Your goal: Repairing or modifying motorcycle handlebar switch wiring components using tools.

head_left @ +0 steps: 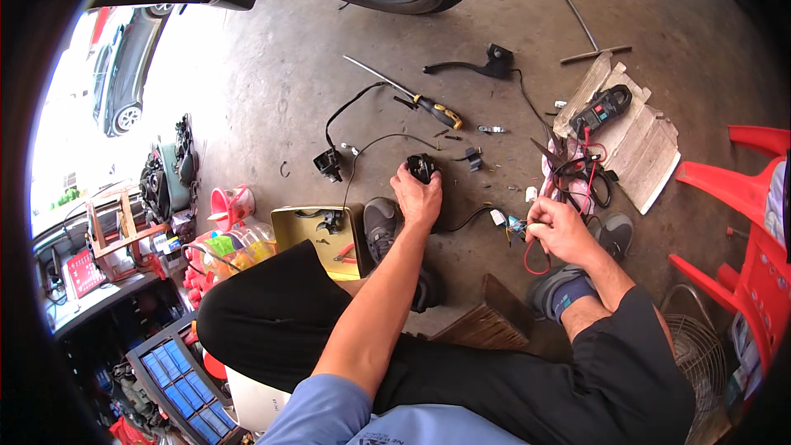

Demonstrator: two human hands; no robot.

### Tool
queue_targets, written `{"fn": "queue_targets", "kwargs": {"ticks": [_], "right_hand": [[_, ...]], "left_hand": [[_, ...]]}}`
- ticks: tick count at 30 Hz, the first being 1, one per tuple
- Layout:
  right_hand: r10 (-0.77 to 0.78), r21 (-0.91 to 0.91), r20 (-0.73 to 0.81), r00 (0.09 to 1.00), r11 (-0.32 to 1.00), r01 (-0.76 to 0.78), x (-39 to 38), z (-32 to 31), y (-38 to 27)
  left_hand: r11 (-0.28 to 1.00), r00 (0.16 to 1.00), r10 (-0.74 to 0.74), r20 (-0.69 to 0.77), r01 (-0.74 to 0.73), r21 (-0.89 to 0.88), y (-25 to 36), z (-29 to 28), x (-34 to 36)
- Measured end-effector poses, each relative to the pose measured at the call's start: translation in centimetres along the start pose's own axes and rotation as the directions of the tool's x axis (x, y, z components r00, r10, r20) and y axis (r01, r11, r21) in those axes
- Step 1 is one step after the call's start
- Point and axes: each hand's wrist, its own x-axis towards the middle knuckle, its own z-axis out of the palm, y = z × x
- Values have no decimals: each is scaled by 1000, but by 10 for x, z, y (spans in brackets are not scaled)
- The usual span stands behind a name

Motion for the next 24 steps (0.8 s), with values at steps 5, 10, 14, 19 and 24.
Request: {"fn": "queue_targets", "kwargs": {"ticks": [5,10,14,19,24], "right_hand": [[-11,-15,-2,1000,1000,11,1,0,1],[-25,-16,-1,1000,1000,25,2,0,1],[12,3,6,1000,1000,-12,-1,-2,3],[3,-1,5,1000,1000,-3,-1,0,1],[-2,9,11,1000,1000,2,-1,-2,3]], "left_hand": [[969,997,50,51,-36,-244,-11,-9,4],[624,874,125,469,299,-722,-9,-15,6],[552,780,150,607,444,-706,8,-18,-3],[598,729,199,655,440,-671,5,-19,-4],[815,777,171,606,234,-530,15,-16,-15]]}}
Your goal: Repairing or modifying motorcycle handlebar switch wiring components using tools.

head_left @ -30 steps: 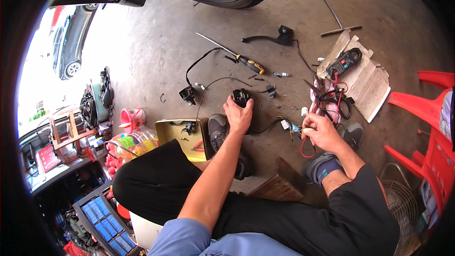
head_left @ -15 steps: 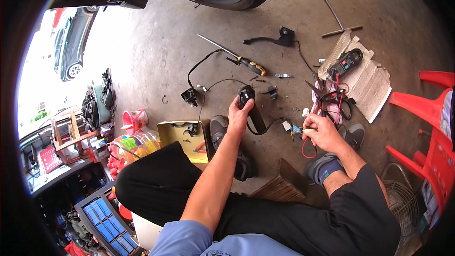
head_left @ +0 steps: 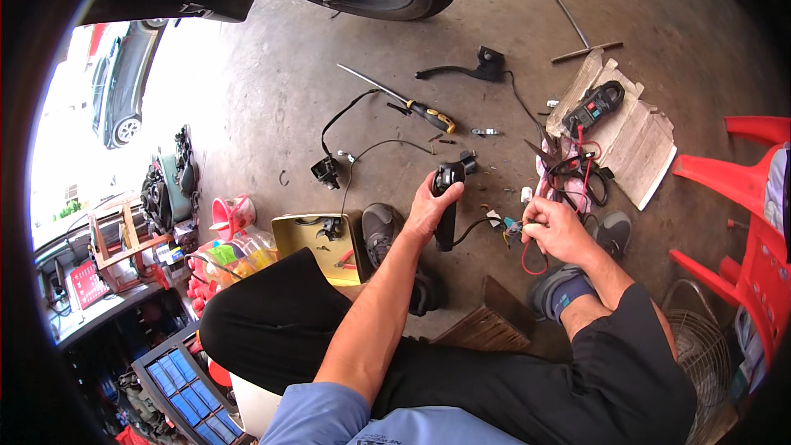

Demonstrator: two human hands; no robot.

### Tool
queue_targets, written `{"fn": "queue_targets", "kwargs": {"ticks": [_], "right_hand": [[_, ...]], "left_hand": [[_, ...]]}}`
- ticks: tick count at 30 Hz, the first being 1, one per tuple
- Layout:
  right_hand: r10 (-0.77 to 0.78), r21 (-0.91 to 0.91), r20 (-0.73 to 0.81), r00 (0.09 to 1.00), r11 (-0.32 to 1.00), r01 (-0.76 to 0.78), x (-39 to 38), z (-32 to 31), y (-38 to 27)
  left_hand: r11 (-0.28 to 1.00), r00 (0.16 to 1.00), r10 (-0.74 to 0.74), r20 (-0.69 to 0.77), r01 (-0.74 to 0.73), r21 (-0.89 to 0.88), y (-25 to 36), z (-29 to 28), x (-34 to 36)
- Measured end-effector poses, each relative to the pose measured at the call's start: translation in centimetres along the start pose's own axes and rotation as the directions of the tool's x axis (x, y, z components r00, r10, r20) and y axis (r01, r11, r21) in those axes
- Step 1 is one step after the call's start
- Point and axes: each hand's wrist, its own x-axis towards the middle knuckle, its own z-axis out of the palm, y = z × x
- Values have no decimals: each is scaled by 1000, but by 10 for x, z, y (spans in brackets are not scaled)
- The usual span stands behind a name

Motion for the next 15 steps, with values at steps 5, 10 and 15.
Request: {"fn": "queue_targets", "kwargs": {"ticks": [5,10,15], "right_hand": [[11,15,6,1000,1000,-11,1,0,2],[9,15,7,1000,1000,-9,0,0,2],[12,7,15,1000,1000,-12,1,1,-2]], "left_hand": [[984,998,38,-43,-30,177,-1,5,-1],[957,997,48,-64,-27,290,1,15,-5],[924,990,92,-104,-46,380,-8,13,-3]]}}
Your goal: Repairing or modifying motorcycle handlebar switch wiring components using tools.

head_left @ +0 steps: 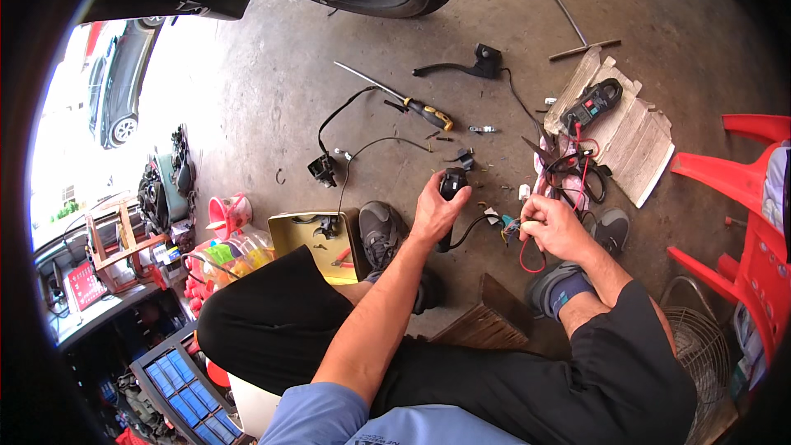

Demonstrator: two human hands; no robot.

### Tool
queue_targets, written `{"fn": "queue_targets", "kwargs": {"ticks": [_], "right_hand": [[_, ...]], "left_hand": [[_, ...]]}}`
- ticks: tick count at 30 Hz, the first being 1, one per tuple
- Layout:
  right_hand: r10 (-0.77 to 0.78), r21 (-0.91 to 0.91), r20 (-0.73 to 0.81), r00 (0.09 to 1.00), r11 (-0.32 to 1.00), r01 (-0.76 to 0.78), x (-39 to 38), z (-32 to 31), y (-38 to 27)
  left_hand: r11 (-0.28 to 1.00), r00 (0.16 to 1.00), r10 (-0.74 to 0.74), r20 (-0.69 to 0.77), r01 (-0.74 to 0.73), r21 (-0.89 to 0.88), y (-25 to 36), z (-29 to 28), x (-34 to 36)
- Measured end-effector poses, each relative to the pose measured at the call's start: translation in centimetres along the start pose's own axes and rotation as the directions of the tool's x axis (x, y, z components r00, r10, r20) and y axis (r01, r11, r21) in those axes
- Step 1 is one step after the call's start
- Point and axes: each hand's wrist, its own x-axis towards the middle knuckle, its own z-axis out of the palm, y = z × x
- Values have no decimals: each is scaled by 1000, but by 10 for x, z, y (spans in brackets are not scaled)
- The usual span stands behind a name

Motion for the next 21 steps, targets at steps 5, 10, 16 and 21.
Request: {"fn": "queue_targets", "kwargs": {"ticks": [5,10,16,21], "right_hand": [[1,9,-5,1000,1000,-1,0,-2,6],[-16,-4,-1,1000,1000,16,0,-2,5],[-6,25,-19,1000,1000,6,-1,-2,9],[-5,-20,-21,1000,1000,5,1,0,5]], "left_hand": [[994,998,31,-51,-26,111,20,1,-8],[984,990,114,-77,-102,143,25,3,-10],[994,996,65,-68,-58,95,22,9,-8],[977,991,102,-88,-83,197,10,5,-4]]}}
